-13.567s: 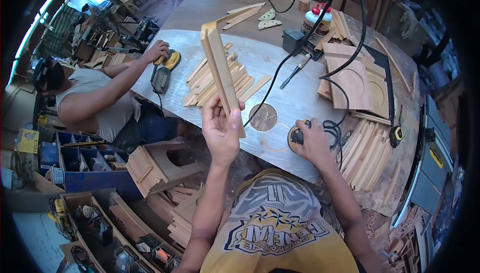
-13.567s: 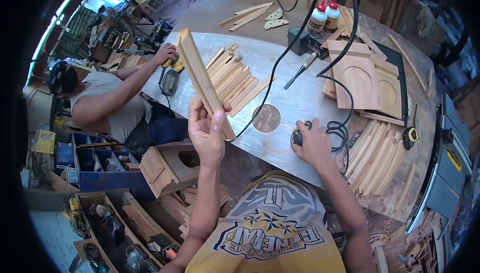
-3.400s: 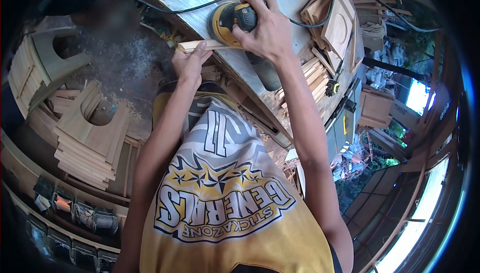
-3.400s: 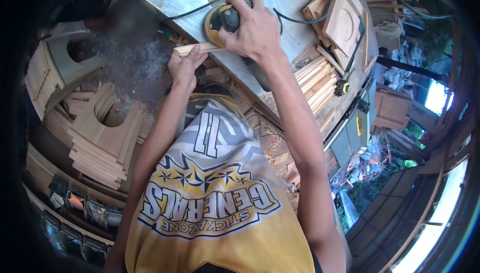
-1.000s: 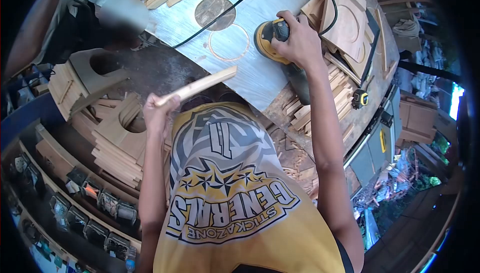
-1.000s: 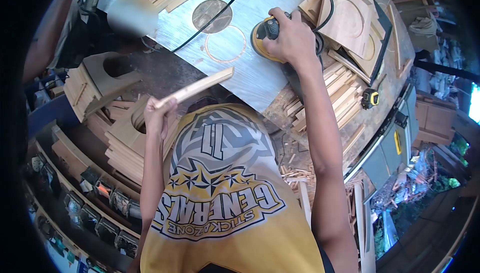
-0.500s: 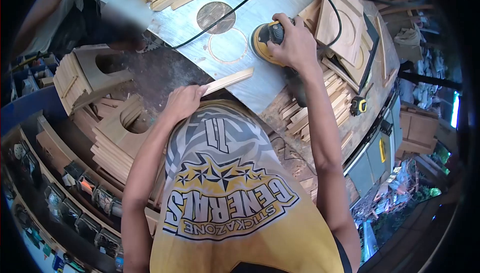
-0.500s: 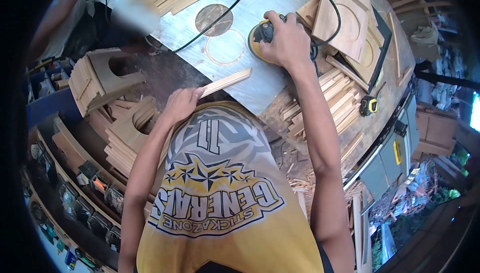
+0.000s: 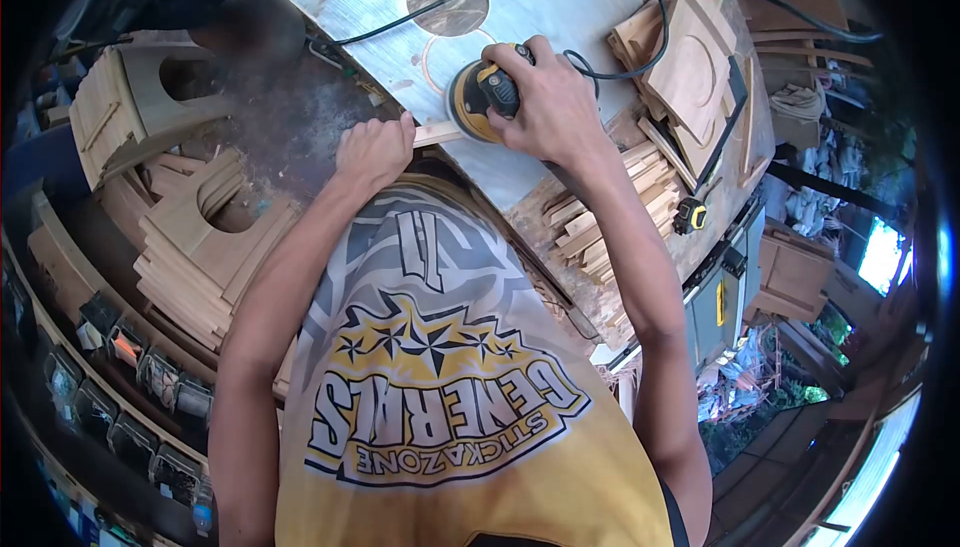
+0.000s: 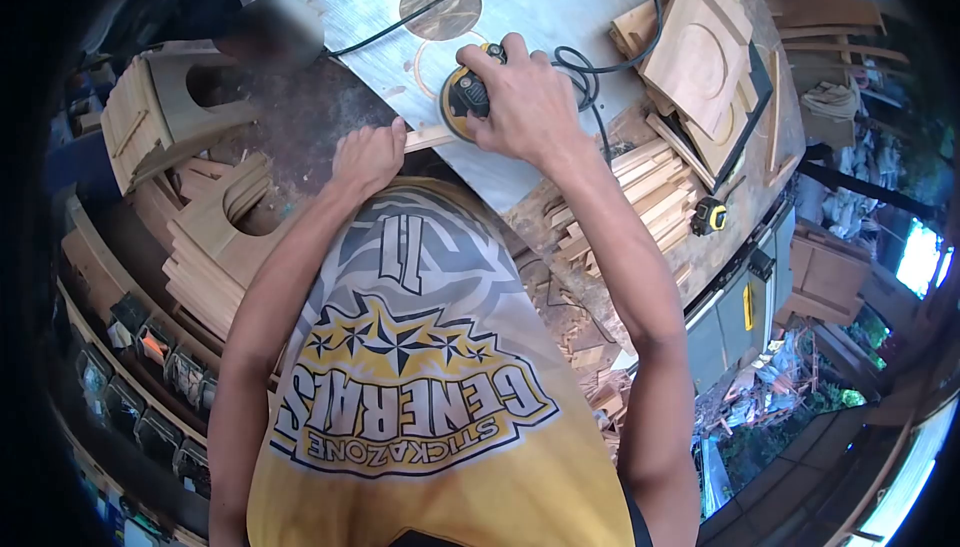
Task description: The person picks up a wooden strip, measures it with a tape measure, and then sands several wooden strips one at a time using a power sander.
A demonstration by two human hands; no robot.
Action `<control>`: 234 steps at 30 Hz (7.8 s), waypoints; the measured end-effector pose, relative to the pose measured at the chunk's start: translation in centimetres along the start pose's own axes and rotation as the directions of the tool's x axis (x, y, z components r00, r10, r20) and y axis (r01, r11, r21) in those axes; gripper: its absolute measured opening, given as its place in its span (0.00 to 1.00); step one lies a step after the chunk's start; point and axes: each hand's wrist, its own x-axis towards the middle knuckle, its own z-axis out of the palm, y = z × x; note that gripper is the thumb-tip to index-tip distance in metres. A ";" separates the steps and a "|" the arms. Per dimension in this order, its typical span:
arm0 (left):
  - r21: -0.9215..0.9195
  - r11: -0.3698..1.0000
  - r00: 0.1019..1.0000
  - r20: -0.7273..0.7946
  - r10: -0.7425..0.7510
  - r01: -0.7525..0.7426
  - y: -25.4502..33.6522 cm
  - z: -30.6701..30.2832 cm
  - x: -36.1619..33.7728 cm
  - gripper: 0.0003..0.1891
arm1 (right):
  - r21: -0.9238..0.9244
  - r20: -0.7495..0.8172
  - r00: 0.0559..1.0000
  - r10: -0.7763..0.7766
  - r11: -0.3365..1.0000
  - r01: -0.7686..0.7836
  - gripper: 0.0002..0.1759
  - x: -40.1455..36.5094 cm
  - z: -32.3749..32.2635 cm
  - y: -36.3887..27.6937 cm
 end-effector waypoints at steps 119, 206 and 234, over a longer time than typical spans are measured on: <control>0.094 0.994 0.913 -0.409 -0.008 0.051 2.1 -19.3 -15.9 0.21 | 0.170 -0.224 0.947 0.230 0.966 -0.195 0.35 1.7 0.4 6.8; -0.672 0.723 0.985 -0.053 0.167 -0.159 0.8 -13.3 4.0 0.20 | 0.278 -0.268 0.792 0.549 0.831 -0.481 0.36 1.2 1.1 3.2; -0.032 0.993 0.986 -0.111 -0.120 0.117 -1.1 -1.5 2.8 0.26 | 0.077 -0.080 0.996 -0.036 0.996 0.042 0.32 6.0 -1.1 1.6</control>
